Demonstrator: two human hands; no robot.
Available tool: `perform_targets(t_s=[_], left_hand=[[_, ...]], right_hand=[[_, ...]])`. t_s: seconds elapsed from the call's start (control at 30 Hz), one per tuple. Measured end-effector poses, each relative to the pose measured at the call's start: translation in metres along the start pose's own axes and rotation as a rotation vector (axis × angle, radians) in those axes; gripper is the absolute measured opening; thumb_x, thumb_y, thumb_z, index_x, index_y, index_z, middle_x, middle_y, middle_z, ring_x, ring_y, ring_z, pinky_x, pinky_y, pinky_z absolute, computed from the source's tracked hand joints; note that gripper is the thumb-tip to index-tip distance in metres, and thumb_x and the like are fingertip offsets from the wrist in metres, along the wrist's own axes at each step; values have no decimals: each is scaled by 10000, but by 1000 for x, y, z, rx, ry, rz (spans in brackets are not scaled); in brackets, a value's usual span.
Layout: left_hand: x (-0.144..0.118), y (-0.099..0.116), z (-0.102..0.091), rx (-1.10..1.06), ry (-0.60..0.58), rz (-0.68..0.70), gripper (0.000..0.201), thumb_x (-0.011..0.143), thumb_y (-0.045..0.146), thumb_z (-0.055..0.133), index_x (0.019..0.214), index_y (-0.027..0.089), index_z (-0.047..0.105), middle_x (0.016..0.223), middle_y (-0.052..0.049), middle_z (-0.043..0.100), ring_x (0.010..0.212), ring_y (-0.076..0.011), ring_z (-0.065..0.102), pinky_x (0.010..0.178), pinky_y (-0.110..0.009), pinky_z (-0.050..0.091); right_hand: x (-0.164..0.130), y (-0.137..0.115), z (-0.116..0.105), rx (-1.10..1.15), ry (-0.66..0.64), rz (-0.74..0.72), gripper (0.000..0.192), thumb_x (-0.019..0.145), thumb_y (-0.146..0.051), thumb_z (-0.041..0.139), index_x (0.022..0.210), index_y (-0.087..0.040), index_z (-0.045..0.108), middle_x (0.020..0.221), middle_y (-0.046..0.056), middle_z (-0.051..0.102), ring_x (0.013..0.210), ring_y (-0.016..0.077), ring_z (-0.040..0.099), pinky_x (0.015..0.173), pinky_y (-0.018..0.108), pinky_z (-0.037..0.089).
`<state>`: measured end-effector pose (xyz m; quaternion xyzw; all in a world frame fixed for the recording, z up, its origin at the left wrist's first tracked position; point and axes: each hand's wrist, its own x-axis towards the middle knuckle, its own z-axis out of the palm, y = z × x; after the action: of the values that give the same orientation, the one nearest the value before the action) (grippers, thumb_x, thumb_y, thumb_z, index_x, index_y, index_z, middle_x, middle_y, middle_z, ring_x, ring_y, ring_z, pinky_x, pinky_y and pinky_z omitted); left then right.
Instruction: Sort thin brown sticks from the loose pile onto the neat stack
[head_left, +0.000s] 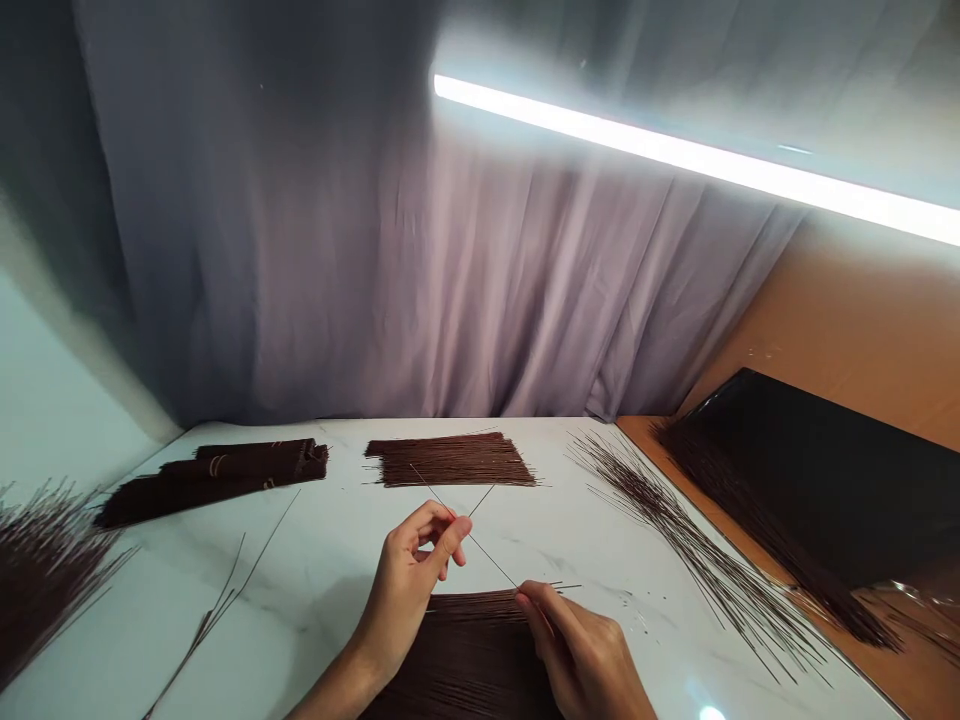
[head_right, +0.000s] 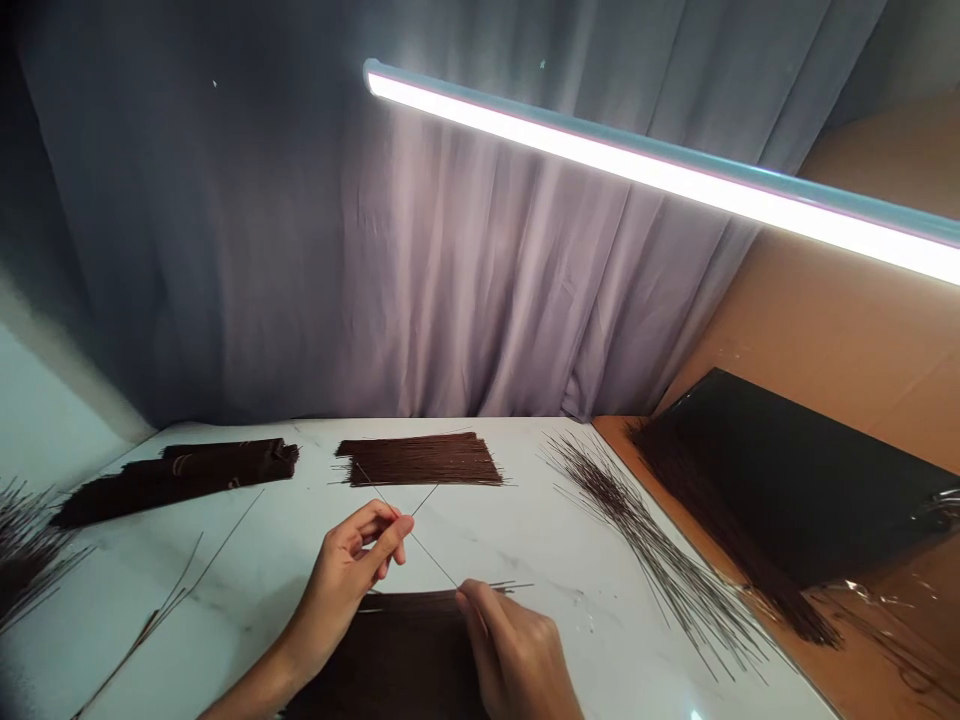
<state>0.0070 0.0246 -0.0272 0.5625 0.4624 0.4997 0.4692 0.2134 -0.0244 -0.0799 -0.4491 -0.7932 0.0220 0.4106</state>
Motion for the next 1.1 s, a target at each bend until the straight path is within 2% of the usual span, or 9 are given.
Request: perform_targets(t_s=[0.4, 0.53, 0.7, 0.87, 0.97, 1.1], left_hand=[[-3, -1, 3, 11, 2, 17, 338, 917, 489, 674, 758, 196, 620, 653, 22, 613, 533, -101, 381, 519, -214, 337], [-2, 1, 2, 26, 3, 27, 341, 915, 493, 674, 754, 197, 625, 645, 22, 607, 542, -107, 387, 526, -217, 340], [-3, 1, 3, 13, -8, 10, 345, 914, 503, 674, 766, 194, 631, 646, 22, 605, 546, -105, 383, 527, -215, 338], [-7, 2, 6, 11, -10, 1, 348, 894, 513, 693, 766, 194, 641, 640, 23, 589, 555, -107, 402, 520, -207, 341], [-8, 4, 8, 13, -7, -11, 362, 876, 526, 703, 751, 193, 637, 630, 27, 580, 539, -101, 389, 508, -202, 339], [-9, 5, 11, 14, -1, -25, 386, 850, 548, 716, 732, 190, 632, 607, 32, 571, 511, -93, 371, 485, -199, 329]], right_hand=[[-3, 0, 7, -17, 27, 21, 251, 1086, -280, 395, 1016, -223, 629, 557, -55, 538, 396, 98, 473, 438, 207, 366], [-3, 0, 5, -25, -10, 27, 237, 1089, -267, 394, 1029, -227, 620, 564, -53, 545, 411, 100, 487, 457, 210, 379], [-2, -2, 3, 53, 10, 11, 215, 1076, -209, 403, 1234, -225, 548, 744, 3, 670, 536, 129, 602, 527, 228, 450], [-1, -5, 3, 92, -4, 28, 211, 1071, -221, 410, 1248, -236, 525, 832, 23, 690, 564, 138, 614, 512, 238, 448], [0, -6, 2, 97, -31, 26, 175, 1074, -224, 417, 1210, -239, 527, 774, -4, 679, 533, 128, 594, 522, 235, 441], [0, -7, 1, 79, -51, 18, 148, 1076, -193, 400, 1132, -224, 534, 644, -43, 585, 496, 121, 545, 527, 230, 418]])
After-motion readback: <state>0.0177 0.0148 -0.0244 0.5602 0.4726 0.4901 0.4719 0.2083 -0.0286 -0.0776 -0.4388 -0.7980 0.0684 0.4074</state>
